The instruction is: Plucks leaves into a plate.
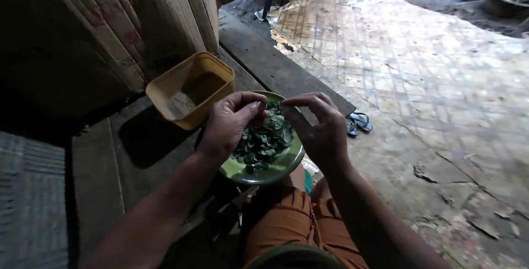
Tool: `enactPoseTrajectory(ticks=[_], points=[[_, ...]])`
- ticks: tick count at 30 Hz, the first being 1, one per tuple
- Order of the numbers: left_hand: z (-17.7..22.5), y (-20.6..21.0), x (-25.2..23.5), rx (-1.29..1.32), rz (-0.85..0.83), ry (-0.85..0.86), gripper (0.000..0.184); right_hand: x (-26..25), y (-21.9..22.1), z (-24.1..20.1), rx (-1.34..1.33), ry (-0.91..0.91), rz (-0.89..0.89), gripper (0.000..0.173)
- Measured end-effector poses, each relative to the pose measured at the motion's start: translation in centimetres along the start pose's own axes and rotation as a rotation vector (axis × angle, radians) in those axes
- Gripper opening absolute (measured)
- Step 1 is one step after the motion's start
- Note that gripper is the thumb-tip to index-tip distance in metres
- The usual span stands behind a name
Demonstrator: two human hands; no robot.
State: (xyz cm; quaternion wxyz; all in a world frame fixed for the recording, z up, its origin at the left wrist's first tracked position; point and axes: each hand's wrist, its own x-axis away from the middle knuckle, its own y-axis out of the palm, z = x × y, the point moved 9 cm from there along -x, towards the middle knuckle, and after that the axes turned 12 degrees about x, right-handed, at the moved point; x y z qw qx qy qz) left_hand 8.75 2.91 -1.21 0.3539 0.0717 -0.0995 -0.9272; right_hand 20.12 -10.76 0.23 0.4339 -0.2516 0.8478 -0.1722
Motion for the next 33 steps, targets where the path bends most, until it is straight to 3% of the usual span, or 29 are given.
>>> enactPoseTrajectory(ticks=[4,7,14,20,27,29,31,33], points=[[0.0,0.5,0.2,-0.041,-0.033,-0.001,0.012,-0.7,0.3,-0.4,0.011,-0.030,-0.047,0.021],[0.0,0.8,0.3,-0.044,-0.069,0.003,0.012,-0.9,0.9,-0.8,0.029,-0.081,-0.038,0.013],[-0.5,1.4,0.5,0.029,-0.163,-0.059,0.029,-0.8,1.3,0.4,-0.144,0.079,-0.111,0.014],[0.0,1.2,0.5,-0.062,-0.113,0.157,0.011,-0.2,2.1,0.5,-0.234,0.122,-0.121,0.010],[0.3,0.7,0.0,-0.142,-0.133,0.058,0.005,0.3,1.2,3.3,-0.285,0.326,-0.148,0.013],[0.5,0.5,-0.1,-0.284,-0.147,0.117,0.012,0.3,0.9,3.5,-0.270,0.332,-0.145,0.012],[0.7,0.7,0.0,-0.422,-0.171,0.195,0.032,0.2,1.0,3.4,-0.255,0.321,-0.147,0.013],[1.0,1.2,0.3,-0.486,-0.200,0.274,0.042,0.1,1.3,3.0,-0.257,0.291,-0.151,0.011]])
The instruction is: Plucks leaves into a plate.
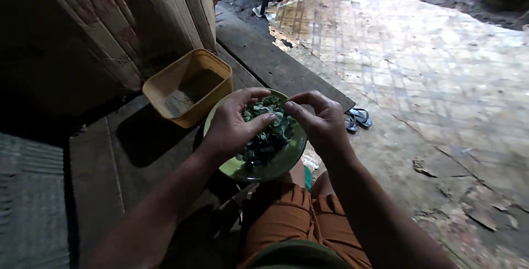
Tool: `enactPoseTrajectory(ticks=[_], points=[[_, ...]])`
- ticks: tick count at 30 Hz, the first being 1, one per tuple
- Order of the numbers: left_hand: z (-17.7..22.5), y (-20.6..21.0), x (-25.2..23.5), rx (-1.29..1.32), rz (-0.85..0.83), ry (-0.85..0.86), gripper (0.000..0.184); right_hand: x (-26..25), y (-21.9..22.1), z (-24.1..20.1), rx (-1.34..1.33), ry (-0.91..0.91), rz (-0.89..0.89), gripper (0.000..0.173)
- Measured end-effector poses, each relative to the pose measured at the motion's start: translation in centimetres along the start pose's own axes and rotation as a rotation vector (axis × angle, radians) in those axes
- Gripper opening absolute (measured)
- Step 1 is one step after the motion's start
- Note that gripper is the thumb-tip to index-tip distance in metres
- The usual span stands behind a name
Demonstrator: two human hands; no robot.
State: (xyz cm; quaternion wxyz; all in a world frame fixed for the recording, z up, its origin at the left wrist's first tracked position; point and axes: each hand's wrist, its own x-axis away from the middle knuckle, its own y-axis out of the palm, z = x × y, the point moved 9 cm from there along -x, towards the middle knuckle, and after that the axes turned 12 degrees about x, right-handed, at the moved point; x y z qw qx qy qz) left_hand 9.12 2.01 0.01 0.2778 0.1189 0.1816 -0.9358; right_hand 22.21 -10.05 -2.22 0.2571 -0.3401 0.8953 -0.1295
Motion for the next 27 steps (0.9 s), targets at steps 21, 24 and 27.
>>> enactPoseTrajectory(ticks=[21,24,27], points=[[2.5,-5.0,-0.8,-0.515,0.188,0.202,0.017,-0.9,1.5,-1.7,0.355,-0.232,-0.064,0.022],[1.8,-10.0,-1.6,-0.663,0.325,0.142,0.027,-0.6,2.4,-1.3,0.459,-0.271,-0.147,0.021],[0.3,-13.0,-1.8,-0.778,0.375,0.017,0.033,-0.4,3.4,-1.0,0.547,-0.315,-0.235,0.021]])
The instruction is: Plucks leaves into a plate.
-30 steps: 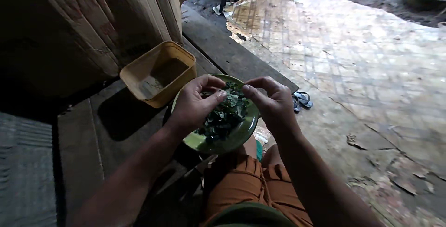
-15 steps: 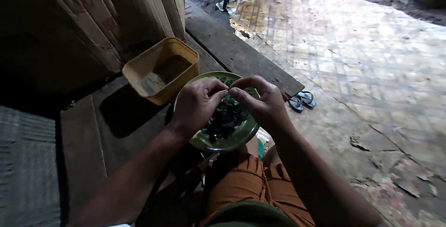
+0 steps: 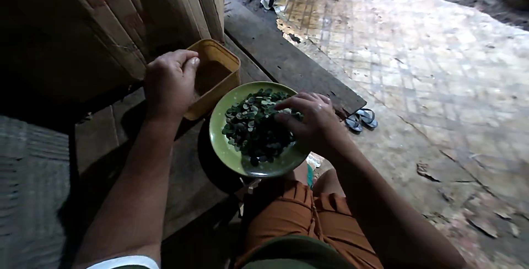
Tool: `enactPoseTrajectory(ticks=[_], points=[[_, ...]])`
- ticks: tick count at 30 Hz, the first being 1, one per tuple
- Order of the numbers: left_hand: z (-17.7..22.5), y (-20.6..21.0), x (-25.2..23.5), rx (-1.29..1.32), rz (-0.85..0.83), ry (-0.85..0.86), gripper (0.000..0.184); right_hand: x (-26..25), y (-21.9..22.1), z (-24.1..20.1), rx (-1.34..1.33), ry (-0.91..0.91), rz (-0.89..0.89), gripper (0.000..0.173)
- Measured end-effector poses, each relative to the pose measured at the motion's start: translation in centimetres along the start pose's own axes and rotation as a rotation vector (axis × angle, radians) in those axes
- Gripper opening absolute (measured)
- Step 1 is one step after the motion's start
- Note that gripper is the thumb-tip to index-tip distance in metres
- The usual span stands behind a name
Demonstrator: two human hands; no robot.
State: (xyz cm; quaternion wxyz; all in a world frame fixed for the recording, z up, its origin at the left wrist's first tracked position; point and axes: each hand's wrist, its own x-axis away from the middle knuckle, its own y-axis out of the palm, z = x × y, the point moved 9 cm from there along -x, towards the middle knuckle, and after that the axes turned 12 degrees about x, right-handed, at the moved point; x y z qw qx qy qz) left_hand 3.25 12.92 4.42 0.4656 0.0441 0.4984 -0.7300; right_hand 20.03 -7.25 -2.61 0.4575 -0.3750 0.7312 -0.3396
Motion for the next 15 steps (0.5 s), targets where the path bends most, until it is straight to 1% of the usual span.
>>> enactPoseTrajectory(ticks=[2,5,6,8,10,11,12,13,15], points=[[0.4,0.6,0.0,-0.039,-0.097,-0.014,0.035,0.1,0.1,-0.2,0.011,-0.011,-0.014,0.025],[3.3,2.3,0.9,0.003,-0.258,0.120,0.028,0.3,-0.2,-0.5,0.002,-0.008,-0.008,0.026],[4.4,3.1,1.6,0.028,-0.351,0.155,0.024,0.4,-0.2,-0.5,-0.005,-0.006,-0.006,0.026],[5.8,5.3,3.7,0.065,-0.607,0.181,0.021,0.6,-0.3,-0.3,-0.017,0.004,0.002,0.026],[6.5,7.7,5.8,0.028,-0.814,0.151,0.028,0.9,-0.5,-0.2,-0.026,0.023,0.007,0.026],[6.7,8.6,6.6,-0.027,-0.882,0.116,0.031,1.1,-0.6,-0.1,-0.029,0.032,0.010,0.025],[6.7,9.3,7.0,-0.077,-0.919,0.086,0.030,1.2,-0.7,-0.1,-0.035,0.043,0.016,0.024],[6.6,9.6,7.1,-0.103,-0.915,0.081,0.025,1.4,-0.8,0.0,-0.038,0.054,0.025,0.024],[6.4,9.3,6.4,-0.073,-0.812,0.118,0.014,1.6,-1.2,0.2,-0.047,0.062,0.059,0.023]])
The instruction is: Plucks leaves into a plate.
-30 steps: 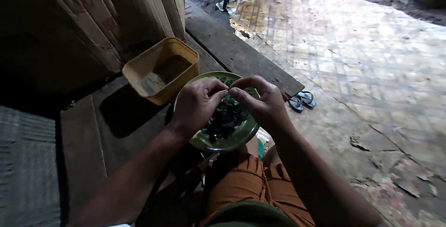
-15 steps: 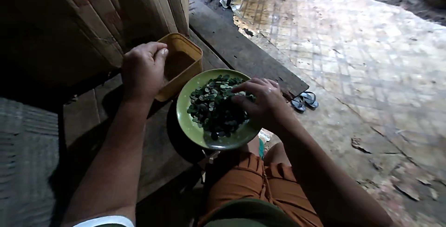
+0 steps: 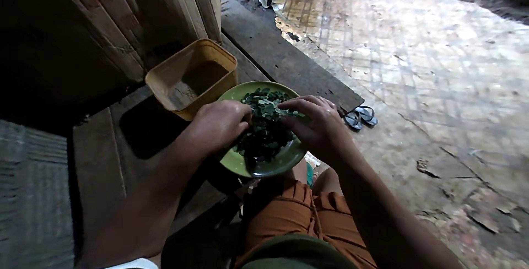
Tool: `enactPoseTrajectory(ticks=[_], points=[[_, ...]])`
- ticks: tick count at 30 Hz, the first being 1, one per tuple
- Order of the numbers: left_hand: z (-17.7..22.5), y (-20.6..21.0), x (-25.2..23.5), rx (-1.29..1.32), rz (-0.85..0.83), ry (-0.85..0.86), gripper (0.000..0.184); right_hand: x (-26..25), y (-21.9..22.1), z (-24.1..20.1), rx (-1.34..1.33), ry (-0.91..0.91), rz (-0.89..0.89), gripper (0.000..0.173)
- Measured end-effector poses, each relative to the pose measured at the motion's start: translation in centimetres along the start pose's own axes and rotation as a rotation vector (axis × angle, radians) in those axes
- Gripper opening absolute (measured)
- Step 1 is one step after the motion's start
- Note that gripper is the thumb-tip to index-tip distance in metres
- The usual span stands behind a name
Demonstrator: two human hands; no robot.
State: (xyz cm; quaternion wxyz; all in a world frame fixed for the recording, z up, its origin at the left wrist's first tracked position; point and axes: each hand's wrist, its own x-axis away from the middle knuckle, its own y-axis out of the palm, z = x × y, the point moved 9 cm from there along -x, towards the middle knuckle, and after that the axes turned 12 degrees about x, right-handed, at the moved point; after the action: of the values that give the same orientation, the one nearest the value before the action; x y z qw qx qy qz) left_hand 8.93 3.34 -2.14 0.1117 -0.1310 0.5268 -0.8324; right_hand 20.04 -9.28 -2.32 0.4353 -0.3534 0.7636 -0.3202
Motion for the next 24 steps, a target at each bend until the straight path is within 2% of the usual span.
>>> enactPoseTrajectory(ticks=[4,6,9,12,16,24], points=[[-0.1,-4.0,0.7,0.247,0.236,0.097,0.010,0.2,-0.9,0.6,-0.089,0.014,0.077,0.022],[-0.2,-5.3,1.3,0.454,0.300,0.068,0.008,0.2,-1.1,0.7,-0.145,0.045,0.074,0.021],[-0.6,-5.1,1.1,0.796,0.319,0.053,0.007,0.2,-1.0,0.5,-0.243,0.060,0.068,0.021],[-0.8,-4.0,0.6,1.015,0.266,0.023,0.007,0.2,-0.9,0.3,-0.341,0.069,0.076,0.021],[-0.5,-2.6,0.1,1.083,0.204,-0.021,0.007,-0.4,-1.1,-0.7,-0.374,0.046,0.107,0.023],[0.2,-1.3,-0.1,1.096,0.156,-0.022,0.007,-1.2,-1.0,-1.8,-0.362,0.021,0.162,0.014]])
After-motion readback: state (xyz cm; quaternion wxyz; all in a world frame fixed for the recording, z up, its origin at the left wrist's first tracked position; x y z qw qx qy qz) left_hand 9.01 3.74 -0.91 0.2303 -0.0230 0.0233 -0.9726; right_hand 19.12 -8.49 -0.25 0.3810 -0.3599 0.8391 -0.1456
